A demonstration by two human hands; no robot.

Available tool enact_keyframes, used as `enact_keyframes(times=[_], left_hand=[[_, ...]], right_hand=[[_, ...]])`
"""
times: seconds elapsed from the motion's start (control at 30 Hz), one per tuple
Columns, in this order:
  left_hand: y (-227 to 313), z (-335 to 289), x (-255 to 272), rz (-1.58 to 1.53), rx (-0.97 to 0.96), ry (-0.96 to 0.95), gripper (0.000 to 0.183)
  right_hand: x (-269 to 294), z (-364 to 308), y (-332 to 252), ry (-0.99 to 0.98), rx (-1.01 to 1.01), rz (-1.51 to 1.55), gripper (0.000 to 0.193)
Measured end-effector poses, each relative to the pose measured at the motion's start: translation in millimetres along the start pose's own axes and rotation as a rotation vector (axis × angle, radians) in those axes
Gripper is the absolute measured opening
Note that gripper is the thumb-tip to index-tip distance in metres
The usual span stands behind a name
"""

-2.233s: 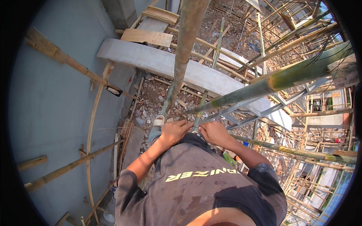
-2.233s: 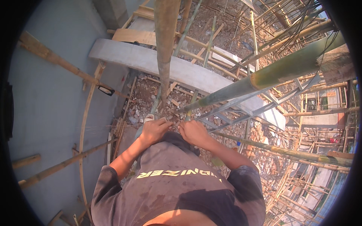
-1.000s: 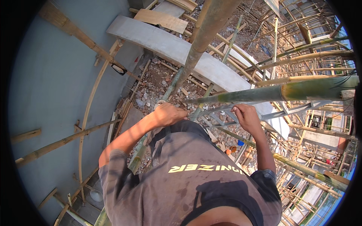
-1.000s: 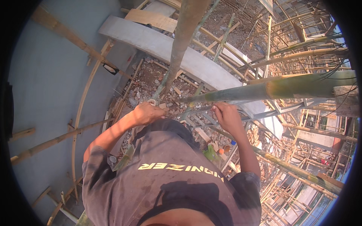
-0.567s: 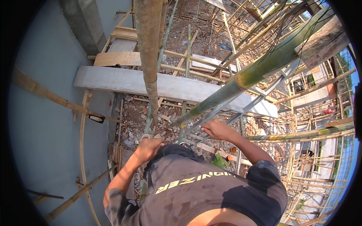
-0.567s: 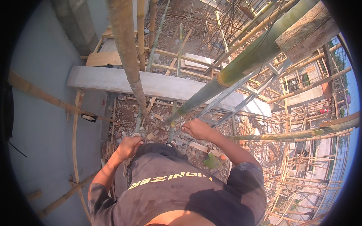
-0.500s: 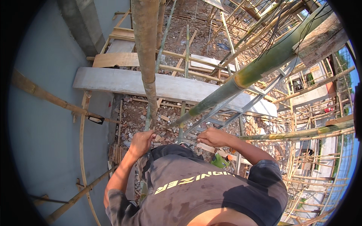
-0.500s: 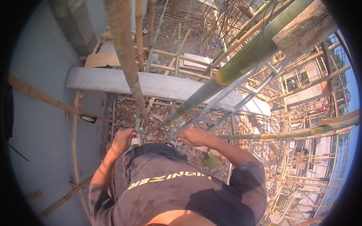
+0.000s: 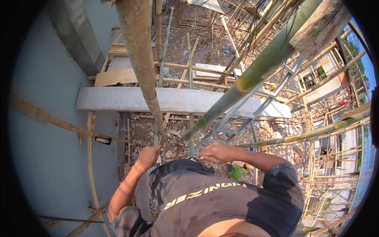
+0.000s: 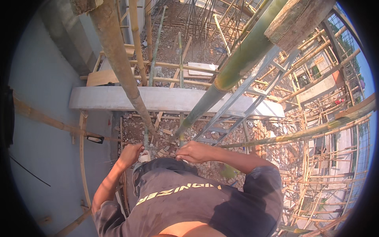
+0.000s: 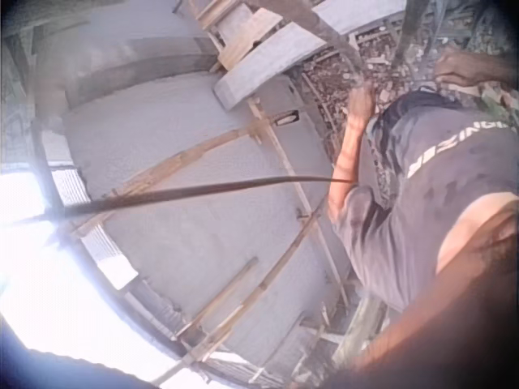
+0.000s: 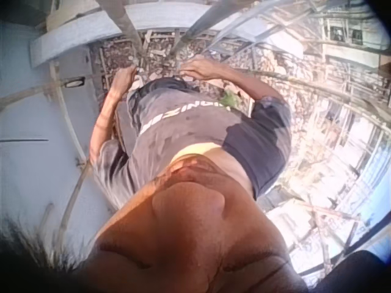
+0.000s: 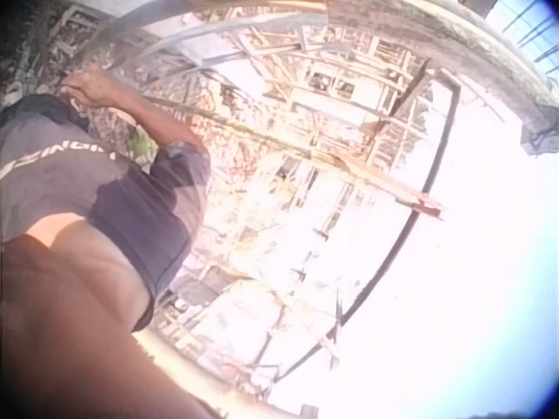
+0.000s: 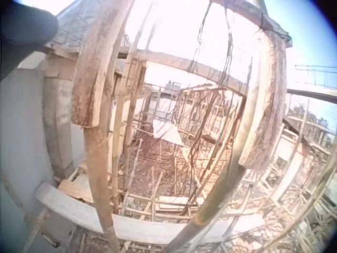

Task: The person secures bamboo poles to a metal scaffolding frame using wire and pliers. They wrap wire around the poles and twist it to fasten the connection, repeating the process at multiple points on the structure.

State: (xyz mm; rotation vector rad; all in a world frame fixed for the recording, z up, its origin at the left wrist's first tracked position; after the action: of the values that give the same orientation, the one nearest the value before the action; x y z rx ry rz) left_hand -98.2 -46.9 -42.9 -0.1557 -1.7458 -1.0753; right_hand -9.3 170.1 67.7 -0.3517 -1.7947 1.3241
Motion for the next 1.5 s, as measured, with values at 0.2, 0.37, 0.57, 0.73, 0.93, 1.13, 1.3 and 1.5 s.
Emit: enact_keyframes(times=[0.2, 0.37, 0.57, 0.73, 0.93, 1.13, 1.3, 1.5], left_hand=[[17.7, -13.3, -29.3, -0.057, 0.031, -0.078, 0.023], [-34.5, -14.2, -13.6, 0.153, 0.150, -0.040, 0.024], [-36.9, -9.8, 5.2, 0.192, 0.071, 0.056, 0.022], [-49.9, -3.2, 34.3, 0.153, 0.125, 0.150, 0.020], [-15.3, -21.8, -24.5, 0.167, -0.197, -0.187, 0.021], [-6.2, -3.4, 9.8, 0.276, -0.087, -0.147, 0.027], [27.7, 15.5, -6.9, 0.227, -0.166, -0.173, 0.028], [40.1, 45.6, -4.1, -0.037, -0.094, -0.208, 0.032]], right_hand=[[66.1, -24.2, 49.5, 0.218, -0.252, -0.112, 0.022], [95.3, -59.2, 67.9, 0.347, -0.321, -0.116, 0.026], [95.1, -85.6, 95.4, 0.287, -0.513, -0.329, 0.028], [42.4, -77.0, 75.9, 0.068, -0.313, -0.087, 0.029], [100.3, -93.7, 97.6, 0.430, -0.472, -0.165, 0.030], [45.1, -99.3, 130.7, 0.211, -0.530, -0.309, 0.037], [-23.6, -31.9, 98.8, 0.183, -0.214, -0.246, 0.039], [-33.1, -4.6, 86.3, 0.308, -0.303, -0.177, 0.035]])
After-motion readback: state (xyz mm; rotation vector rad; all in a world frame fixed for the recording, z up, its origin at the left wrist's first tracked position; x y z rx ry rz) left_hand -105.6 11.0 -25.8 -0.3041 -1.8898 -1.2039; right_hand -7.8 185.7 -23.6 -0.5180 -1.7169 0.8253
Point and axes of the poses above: each hand's wrist, its own z-axis towards the middle knuckle, its own x-axis out of the back of the hand, y = z × x, the point moved 8 cm from there along z, towards the middle knuckle, and after that the axes turned 8 degrees about z, right-handed, at the moved point
